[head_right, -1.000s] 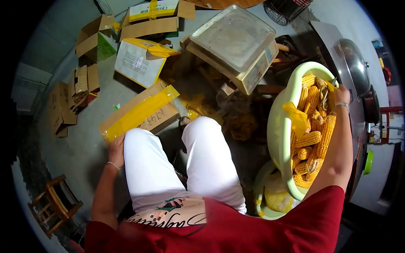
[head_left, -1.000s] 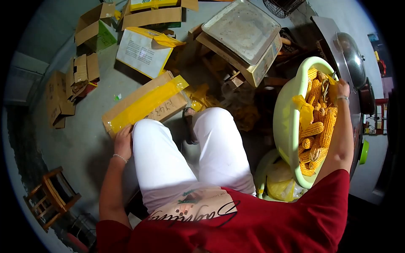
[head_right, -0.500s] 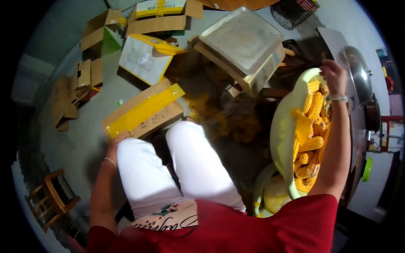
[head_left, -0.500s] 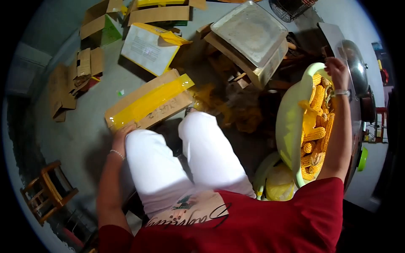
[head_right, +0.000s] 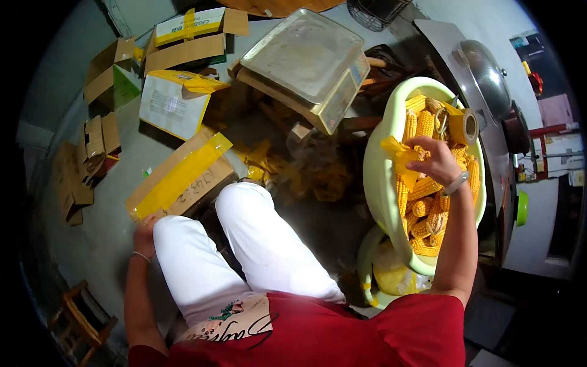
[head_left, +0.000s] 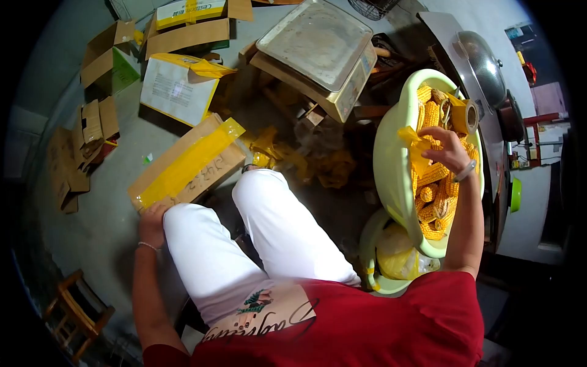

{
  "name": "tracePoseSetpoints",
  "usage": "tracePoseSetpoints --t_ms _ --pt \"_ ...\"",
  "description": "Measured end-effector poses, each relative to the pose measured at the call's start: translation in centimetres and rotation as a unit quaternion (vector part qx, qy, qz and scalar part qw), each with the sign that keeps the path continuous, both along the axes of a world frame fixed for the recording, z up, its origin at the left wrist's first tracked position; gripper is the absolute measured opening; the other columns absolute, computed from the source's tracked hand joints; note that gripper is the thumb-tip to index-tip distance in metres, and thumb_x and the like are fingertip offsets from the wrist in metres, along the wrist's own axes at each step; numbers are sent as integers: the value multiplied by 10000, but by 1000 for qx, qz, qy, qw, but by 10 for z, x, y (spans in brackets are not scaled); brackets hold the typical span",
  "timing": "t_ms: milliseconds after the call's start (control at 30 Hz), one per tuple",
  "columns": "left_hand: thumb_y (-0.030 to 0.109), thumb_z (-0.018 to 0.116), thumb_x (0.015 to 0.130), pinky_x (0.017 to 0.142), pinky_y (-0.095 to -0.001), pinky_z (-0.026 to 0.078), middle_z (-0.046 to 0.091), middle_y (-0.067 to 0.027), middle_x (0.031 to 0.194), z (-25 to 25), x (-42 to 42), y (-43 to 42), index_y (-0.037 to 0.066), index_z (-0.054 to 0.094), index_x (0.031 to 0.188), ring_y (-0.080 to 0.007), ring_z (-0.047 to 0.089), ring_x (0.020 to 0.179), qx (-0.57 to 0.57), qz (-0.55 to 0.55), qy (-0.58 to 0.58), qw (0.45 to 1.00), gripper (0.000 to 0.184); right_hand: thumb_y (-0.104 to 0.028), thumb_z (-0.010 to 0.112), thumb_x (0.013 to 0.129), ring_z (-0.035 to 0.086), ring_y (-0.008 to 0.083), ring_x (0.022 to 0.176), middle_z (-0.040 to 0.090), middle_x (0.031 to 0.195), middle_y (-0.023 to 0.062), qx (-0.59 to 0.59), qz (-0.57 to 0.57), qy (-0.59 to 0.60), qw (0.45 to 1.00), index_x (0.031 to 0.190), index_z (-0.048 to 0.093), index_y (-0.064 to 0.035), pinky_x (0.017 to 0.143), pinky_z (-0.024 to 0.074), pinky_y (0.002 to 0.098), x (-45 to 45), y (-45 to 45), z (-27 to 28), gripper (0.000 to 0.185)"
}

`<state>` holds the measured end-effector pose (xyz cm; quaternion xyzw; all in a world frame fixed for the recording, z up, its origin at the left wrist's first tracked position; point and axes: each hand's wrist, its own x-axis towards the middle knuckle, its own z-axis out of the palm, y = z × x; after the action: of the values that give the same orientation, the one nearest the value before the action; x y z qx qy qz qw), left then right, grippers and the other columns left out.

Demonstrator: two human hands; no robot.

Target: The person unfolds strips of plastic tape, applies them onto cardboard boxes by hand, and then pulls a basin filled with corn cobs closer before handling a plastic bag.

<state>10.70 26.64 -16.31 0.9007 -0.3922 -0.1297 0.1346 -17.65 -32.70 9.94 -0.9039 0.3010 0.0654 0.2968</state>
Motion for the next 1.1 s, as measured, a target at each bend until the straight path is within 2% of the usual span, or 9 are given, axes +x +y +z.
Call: tracePoseSetpoints --t_ms 67,200,367,500,567,700,833,1000,1100 --pt "89 542 757 854 -401 441 590 -183 1054 -1 2 -3 30 606 973 -345 557 976 -27 -10 -27 999 232 -136 730 718 606 153 655 644 756 75 -81 -32 52 995 927 629 41 620 488 288 -3 -1 -8 292" --pt "68 558 774 832 -387 458 594 -186 1060 0 9 -11 4 614 949 -342 567 969 -68 -2 -62 996 194 -21 650 779 581 96 603 621 724 39 130 -125 -165 970 864 610 21 539 469 220 -13 -9 -10 103" --pt "29 545 812 869 -347 443 600 -196 1043 53 12 -67 -24 610 983 -332 573 972 -226 106 -4 968 191 7 632 768 577 73 611 610 754 31 264 -79 -255 927 928 567 -20 508 462 197 45 44 19 175" --pt "10 622 770 862 -309 447 615 -144 1050 118 -22 -144 -26 609 995 -230 585 985 -389 126 215 887 228 45 613 770 633 140 693 636 828 65 427 -55 -218 876 972 565 -17 542 514 236 103 108 -7 217" --pt "58 688 723 914 -294 417 603 -138 1094 158 -43 -176 -9 599 1052 -229 568 1035 -403 29 218 888 347 22 630 776 611 109 659 628 814 42 463 -78 -156 869 981 573 -24 525 497 214 130 142 -26 217" --pt "143 719 730 929 -301 405 583 -135 1132 147 -68 -204 -27 547 1130 -191 543 1065 -477 59 346 806 467 7 644 778 597 82 687 631 846 19 559 -61 -127 817 993 584 -23 564 469 191 167 198 -57 226" --pt "77 628 829 758 -242 468 623 -55 932 134 -60 -190 -54 558 1024 -84 573 854 -439 102 532 717 245 27 647 762 617 111 755 639 902 42 596 -53 -138 789 1050 569 1 670 504 221 186 225 -80 299" --pt "31 578 851 669 -223 474 625 -25 837 129 -54 -169 -47 575 936 -61 566 749 -488 140 511 694 116 27 660 746 604 129 837 620 994 64 730 51 -126 669 1163 513 23 757 487 242 195 227 -93 442" --pt "48 589 842 659 -224 468 628 -27 820 122 -50 -156 -44 582 936 -58 564 737 -440 125 453 765 132 9 675 744 599 124 839 609 1028 65 590 86 -119 794 1186 495 30 765 486 250 203 239 -91 477"
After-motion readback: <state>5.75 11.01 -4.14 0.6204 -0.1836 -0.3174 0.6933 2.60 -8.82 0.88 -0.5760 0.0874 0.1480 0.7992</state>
